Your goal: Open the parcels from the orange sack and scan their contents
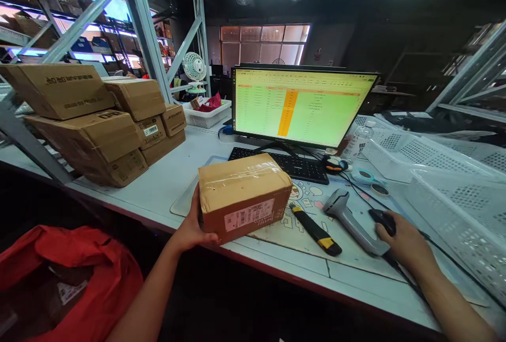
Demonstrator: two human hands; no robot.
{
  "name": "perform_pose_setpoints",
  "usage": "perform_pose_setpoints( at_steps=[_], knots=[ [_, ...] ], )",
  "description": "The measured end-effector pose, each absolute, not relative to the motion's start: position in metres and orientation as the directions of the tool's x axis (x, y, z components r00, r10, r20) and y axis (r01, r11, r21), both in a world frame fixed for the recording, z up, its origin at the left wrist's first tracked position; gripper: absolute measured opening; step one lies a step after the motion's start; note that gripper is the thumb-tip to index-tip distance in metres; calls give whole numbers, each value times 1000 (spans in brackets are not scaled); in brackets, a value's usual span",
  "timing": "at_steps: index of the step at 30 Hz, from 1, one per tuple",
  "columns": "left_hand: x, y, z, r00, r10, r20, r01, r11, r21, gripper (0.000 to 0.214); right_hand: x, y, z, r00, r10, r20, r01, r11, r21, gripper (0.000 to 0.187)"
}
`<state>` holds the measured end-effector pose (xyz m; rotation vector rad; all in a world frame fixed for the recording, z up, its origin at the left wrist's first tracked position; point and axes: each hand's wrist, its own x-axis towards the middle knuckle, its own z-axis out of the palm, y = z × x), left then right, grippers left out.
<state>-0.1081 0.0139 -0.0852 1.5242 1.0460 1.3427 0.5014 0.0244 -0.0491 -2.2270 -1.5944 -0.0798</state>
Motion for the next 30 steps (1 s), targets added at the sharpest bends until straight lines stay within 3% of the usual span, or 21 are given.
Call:
perform_pose_setpoints(
  at_steps=[7,13,15,18,20,23,25,30],
  knots=[
    [-110,14,-74,152,928,341,68,-354,933,155,500,25,-48,361,888,285,922,-295,-249,68],
    [-154,18,-53,277,945,175,138,-219,966,148,500,24,-49,344,889,301,929,-278,-243,78],
    [-173,20,-46,230,960,157,231,-211,950,144,501,24,-48,336,890,308,932,-265,-248,76],
    [-190,23,-23,134,945,298,187,-319,929,139,502,25,-49,323,901,290,933,-253,-255,70],
    [-185,26,2,46,920,388,103,-391,914,121,502,25,-50,314,905,286,935,-243,-259,66],
    [-159,39,40,-75,917,392,138,-379,915,89,500,24,-48,301,910,284,935,-223,-275,64],
    [-138,54,57,-86,932,352,186,-332,925,83,498,21,-40,291,901,322,936,-198,-291,66],
    [-112,96,70,12,977,212,311,-205,928,79,464,8,6,208,792,574,962,-61,-264,62]
  ],
)
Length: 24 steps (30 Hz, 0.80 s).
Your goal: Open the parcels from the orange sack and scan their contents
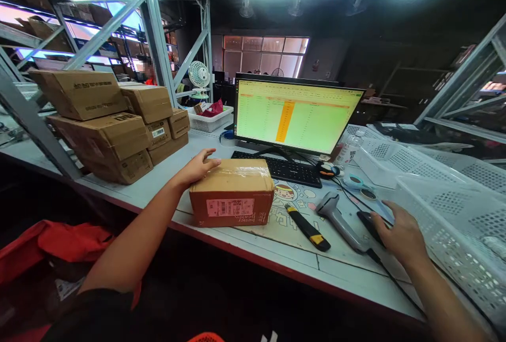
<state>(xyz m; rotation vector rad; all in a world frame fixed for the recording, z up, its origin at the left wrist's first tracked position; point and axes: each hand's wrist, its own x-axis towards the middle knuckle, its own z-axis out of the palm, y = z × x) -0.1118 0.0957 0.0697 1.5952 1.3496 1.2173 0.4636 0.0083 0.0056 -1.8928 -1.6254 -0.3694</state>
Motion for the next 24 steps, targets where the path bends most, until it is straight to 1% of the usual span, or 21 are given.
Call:
perform_pose_setpoints(
  at_steps=[1,2,3,5,7,8,10,12,13,14,15,16,18,19,20,21,22,24],
  knots=[
    [-112,102,71,35,980,195,331,-195,923,78,447,5,14,159,804,573,967,-10,-255,60],
    [-114,106,72,61,980,188,341,-197,919,76,427,3,19,103,836,539,968,41,-249,58],
    [-117,110,74,90,978,186,342,-205,917,75,404,1,22,44,880,473,966,84,-246,57],
    [-123,117,78,151,974,170,334,-212,919,72,356,0,21,-68,960,272,969,129,-212,56],
    [-127,121,82,194,973,128,313,-185,932,72,313,2,12,-87,991,99,983,101,-153,58],
    [-129,123,83,209,972,105,299,-165,940,73,298,4,6,-70,996,51,987,76,-142,57],
    [-130,125,83,224,973,63,264,-123,957,73,279,10,0,-26,999,19,985,29,-172,49],
    [-130,126,81,186,981,48,192,-85,978,72,273,18,1,9,999,33,969,0,-249,42],
    [-129,126,79,149,987,52,149,-74,986,70,272,23,5,17,999,41,957,-5,-289,42],
    [-129,127,77,108,993,57,107,-68,992,67,271,28,10,16,999,47,947,0,-321,44],
    [-128,128,75,71,996,62,74,-67,995,63,269,33,17,12,999,53,925,9,-380,47],
    [-128,129,72,45,997,64,53,-67,996,58,265,38,25,7,998,56,879,20,-476,51],
    [-127,131,68,35,998,53,47,-54,997,51,251,47,39,14,999,46,700,23,-714,54],
    [-128,132,66,35,999,42,47,-44,998,48,242,50,45,19,999,34,581,17,-814,53],
    [-128,132,65,33,999,32,47,-34,998,46,232,52,50,20,999,25,471,13,-882,51],
    [-129,133,64,29,999,25,49,-26,998,44,223,53,54,16,1000,23,397,15,-918,49],
    [-129,134,63,24,1000,20,50,-21,999,42,214,52,57,8,999,34,376,28,-926,48],
    [-130,135,62,10,1000,14,51,-15,999,40,201,46,60,-13,997,76,393,74,-916,47]
  ],
)
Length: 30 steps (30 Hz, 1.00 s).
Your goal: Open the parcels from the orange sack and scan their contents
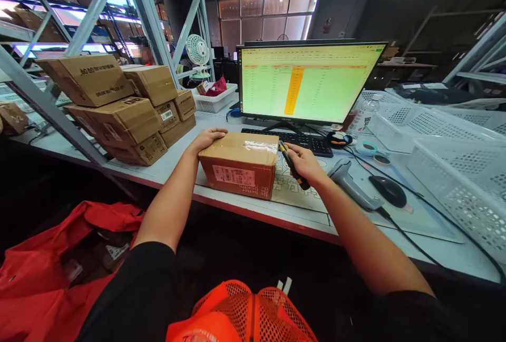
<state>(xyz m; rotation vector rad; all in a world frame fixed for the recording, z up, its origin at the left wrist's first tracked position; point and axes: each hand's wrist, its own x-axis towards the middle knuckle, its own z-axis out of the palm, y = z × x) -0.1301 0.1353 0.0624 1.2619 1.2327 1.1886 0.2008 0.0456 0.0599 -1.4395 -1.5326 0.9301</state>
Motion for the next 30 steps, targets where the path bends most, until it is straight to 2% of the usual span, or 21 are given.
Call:
perform_pose_setpoints(
  at_steps=[4,11,16,21,24,26,28,30],
  knots=[
    [-131,137,63,-16,1000,-3,44,3,999,37,193,17,56,-40,991,127,426,132,-895,50],
    [-122,131,65,-75,997,-21,32,24,999,36,199,-19,29,-70,996,63,281,81,-956,67],
    [-113,106,65,-273,958,86,16,-85,996,30,217,-31,-1,36,997,70,233,60,-971,78],
    [-110,49,42,-427,868,254,5,-278,961,40,238,-42,-30,177,984,33,201,-3,-980,76],
    [-104,4,12,-395,760,517,244,-455,856,43,247,-45,-36,235,971,38,171,-3,-985,73],
    [-87,-31,-11,-340,703,624,387,-500,775,41,251,-45,-37,258,966,35,152,-5,-988,74],
    [-58,-68,-37,-318,693,647,458,-485,745,54,252,-44,-37,275,961,26,113,-5,-994,75],
    [-18,-105,-61,-267,774,574,532,-378,758,80,252,-41,-38,287,958,15,52,0,-999,78]
  ],
)
